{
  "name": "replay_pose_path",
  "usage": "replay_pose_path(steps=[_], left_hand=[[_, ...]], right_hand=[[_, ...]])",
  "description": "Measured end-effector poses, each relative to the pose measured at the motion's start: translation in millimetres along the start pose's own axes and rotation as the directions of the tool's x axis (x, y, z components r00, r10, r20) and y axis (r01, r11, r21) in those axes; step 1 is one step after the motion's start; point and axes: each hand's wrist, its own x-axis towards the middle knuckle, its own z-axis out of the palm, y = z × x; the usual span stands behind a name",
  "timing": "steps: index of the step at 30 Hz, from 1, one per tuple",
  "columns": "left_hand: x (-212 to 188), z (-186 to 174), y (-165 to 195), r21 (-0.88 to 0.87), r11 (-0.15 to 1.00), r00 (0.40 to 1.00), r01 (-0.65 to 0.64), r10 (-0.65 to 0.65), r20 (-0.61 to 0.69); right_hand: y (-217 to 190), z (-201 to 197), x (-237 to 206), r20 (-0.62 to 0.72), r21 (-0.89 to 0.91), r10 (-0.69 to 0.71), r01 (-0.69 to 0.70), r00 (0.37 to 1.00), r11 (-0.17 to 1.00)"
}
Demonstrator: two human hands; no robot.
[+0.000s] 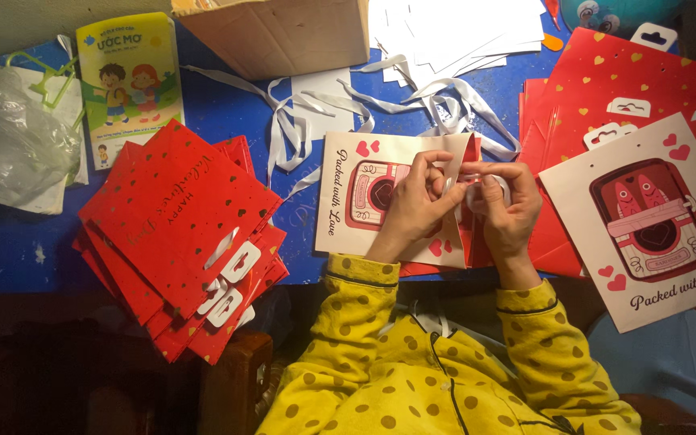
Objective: The person assembles red paper gift bags by threading white ribbons through the handle slots and tying them. They handle multiple bags one at a time, folding the bag flaps and securing the ribbons before stacking the finished bags.
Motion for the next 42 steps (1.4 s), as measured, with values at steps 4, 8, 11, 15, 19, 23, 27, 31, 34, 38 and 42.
replay_pose_path(steps=[4, 8, 11, 15, 19, 23, 27, 31, 34, 38, 42], left_hand=[[-1, 1, 1, -0.1, 0.994, 0.998, -0.052, 0.05, -0.023], [-4, -5, 2, -0.136, 0.987, 0.995, -0.081, 0.073, -0.064], [-3, -10, 2, -0.275, 0.961, 0.994, -0.027, -0.003, -0.108], [-2, -13, 4, -0.223, 0.948, 0.952, -0.228, 0.169, -0.257], [-14, -13, 16, -0.103, 0.941, 0.919, -0.321, 0.284, -0.275], [-35, -15, 44, 0.005, 0.951, 0.924, -0.308, 0.3, -0.236], [-42, -20, 72, 0.179, 0.846, 0.849, -0.502, 0.522, -0.086], [-48, -13, 90, 0.313, 0.787, 0.833, -0.532, 0.553, 0.024], [-51, 5, 98, 0.269, 0.841, 0.864, -0.47, 0.501, -0.057], [-46, 23, 96, 0.082, 0.958, 0.951, -0.274, 0.282, -0.129], [-43, 30, 82, 0.021, 0.966, 0.953, -0.259, 0.259, -0.158]], right_hand=[[-8, -3, -3, 0.035, -0.105, -0.021, 0.024, 0.999, 0.994], [-9, 5, -1, 0.132, -0.121, -0.075, 0.092, 0.988, 0.988], [-13, 11, 2, 0.226, -0.216, -0.179, 0.228, 0.958, 0.949], [-19, 12, 10, 0.426, -0.272, -0.097, 0.229, 0.9, 0.935], [-17, 7, 7, 0.465, -0.275, 0.012, 0.132, 0.885, 0.952], [3, -6, -1, 0.432, -0.32, 0.065, 0.085, 0.899, 0.944], [33, -12, -5, 0.417, -0.371, -0.028, 0.198, 0.908, 0.907], [36, -9, -26, 0.495, -0.293, -0.126, 0.301, 0.86, 0.908], [15, -17, -33, 0.543, -0.469, 0.009, 0.295, 0.84, 0.832], [-27, -33, -31, 0.592, -0.684, 0.358, 0.215, 0.722, 0.697], [-59, -41, -37, 0.632, -0.553, 0.011, 0.44, 0.775, 0.708]])
